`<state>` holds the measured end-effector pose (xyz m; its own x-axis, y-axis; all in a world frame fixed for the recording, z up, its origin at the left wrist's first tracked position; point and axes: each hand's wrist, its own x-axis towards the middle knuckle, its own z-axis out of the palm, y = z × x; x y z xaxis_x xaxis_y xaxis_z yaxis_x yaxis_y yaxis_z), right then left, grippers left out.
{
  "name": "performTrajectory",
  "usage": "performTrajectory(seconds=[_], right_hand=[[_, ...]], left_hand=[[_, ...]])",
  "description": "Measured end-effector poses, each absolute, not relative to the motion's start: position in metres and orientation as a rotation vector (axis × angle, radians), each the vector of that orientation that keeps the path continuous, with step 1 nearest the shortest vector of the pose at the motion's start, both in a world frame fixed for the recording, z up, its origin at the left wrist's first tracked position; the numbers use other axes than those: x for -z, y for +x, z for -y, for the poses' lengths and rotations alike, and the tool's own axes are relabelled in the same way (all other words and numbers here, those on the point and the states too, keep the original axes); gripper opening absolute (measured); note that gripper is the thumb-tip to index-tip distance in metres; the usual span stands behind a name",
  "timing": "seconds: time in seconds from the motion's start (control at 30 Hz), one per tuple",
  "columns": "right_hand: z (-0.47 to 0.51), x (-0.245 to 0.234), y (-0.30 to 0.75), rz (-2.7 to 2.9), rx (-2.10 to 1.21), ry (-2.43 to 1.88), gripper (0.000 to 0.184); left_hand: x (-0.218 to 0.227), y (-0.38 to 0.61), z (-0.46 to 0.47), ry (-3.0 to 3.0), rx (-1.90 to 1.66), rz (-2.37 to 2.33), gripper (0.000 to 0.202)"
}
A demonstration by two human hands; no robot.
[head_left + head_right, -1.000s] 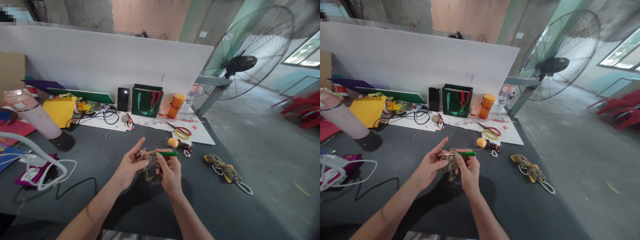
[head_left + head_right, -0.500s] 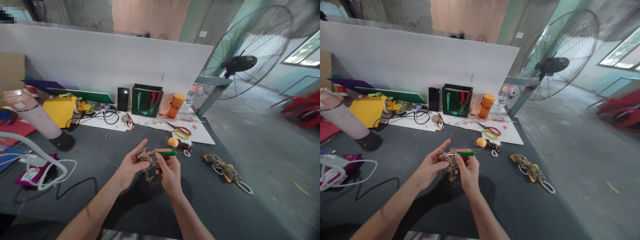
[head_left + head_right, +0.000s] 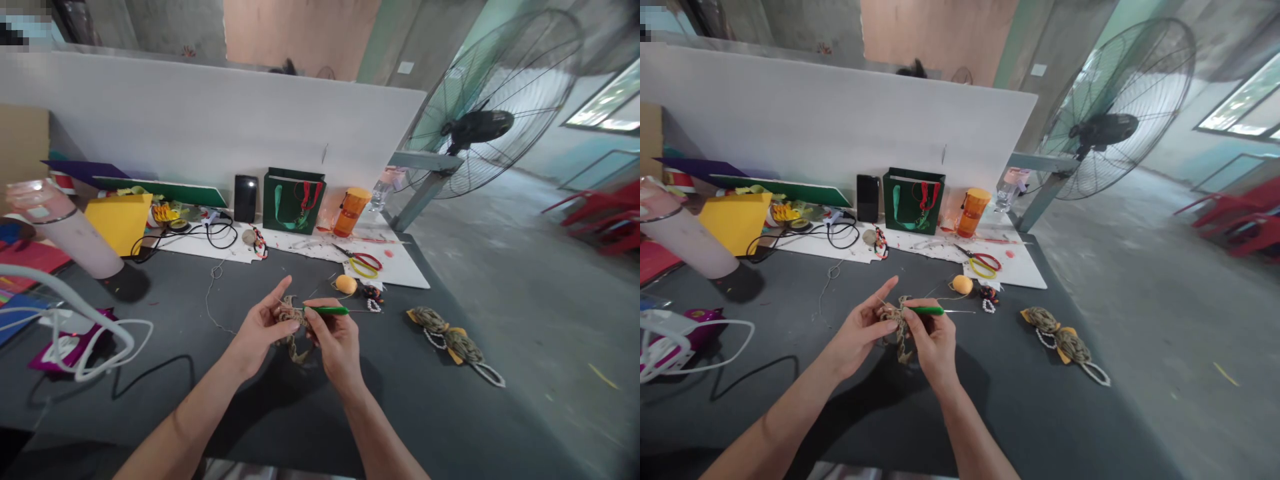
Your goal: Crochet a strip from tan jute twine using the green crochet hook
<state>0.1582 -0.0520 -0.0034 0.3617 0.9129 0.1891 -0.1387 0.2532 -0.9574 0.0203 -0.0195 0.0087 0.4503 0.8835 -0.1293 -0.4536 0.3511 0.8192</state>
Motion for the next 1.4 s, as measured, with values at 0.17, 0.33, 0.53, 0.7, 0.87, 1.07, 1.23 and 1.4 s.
performTrajectory(seconds=[0.17, 0.33, 0.53, 0.7, 0.87, 1.07, 1.23, 1.4], right_hand=[[0.0499, 0.0054, 0.1586, 0.857, -0.882, -1.058, 0.031], [0.0505, 0.0049, 0.1590, 0.842, -0.928, -1.050, 0.029], [0.0498, 0.0036, 0.1601, 0.843, -0.952, -1.031, 0.026], [0.0478, 0.0013, 0.1580, 0.787, -0.978, -1.000, 0.030], [0.0483, -0.0014, 0.1582, 0.739, -1.007, -0.984, 0.033], [0.0489, -0.0014, 0.1582, 0.711, -1.058, -0.979, 0.035], [0.0485, -0.0014, 0.1587, 0.698, -1.089, -0.975, 0.036], [0.0477, -0.0021, 0.1589, 0.699, -1.129, -0.974, 0.039]], left_hand=[[-0.0066, 0.0196, 0.0196, 0.796, -0.914, -0.639, 0.084], [-0.0062, 0.0197, 0.0188, 0.800, -0.915, -0.653, 0.082], [-0.0077, 0.0187, 0.0185, 0.820, -0.924, -0.670, 0.081], [-0.0065, 0.0184, 0.0182, 0.827, -0.911, -0.650, 0.081], [-0.0076, 0.0184, 0.0183, 0.826, -0.906, -0.628, 0.077], [-0.0088, 0.0184, 0.0187, 0.825, -0.910, -0.621, 0.074], [-0.0066, 0.0186, 0.0190, 0.833, -0.909, -0.624, 0.074], [-0.0053, 0.0195, 0.0185, 0.825, -0.909, -0.610, 0.070]])
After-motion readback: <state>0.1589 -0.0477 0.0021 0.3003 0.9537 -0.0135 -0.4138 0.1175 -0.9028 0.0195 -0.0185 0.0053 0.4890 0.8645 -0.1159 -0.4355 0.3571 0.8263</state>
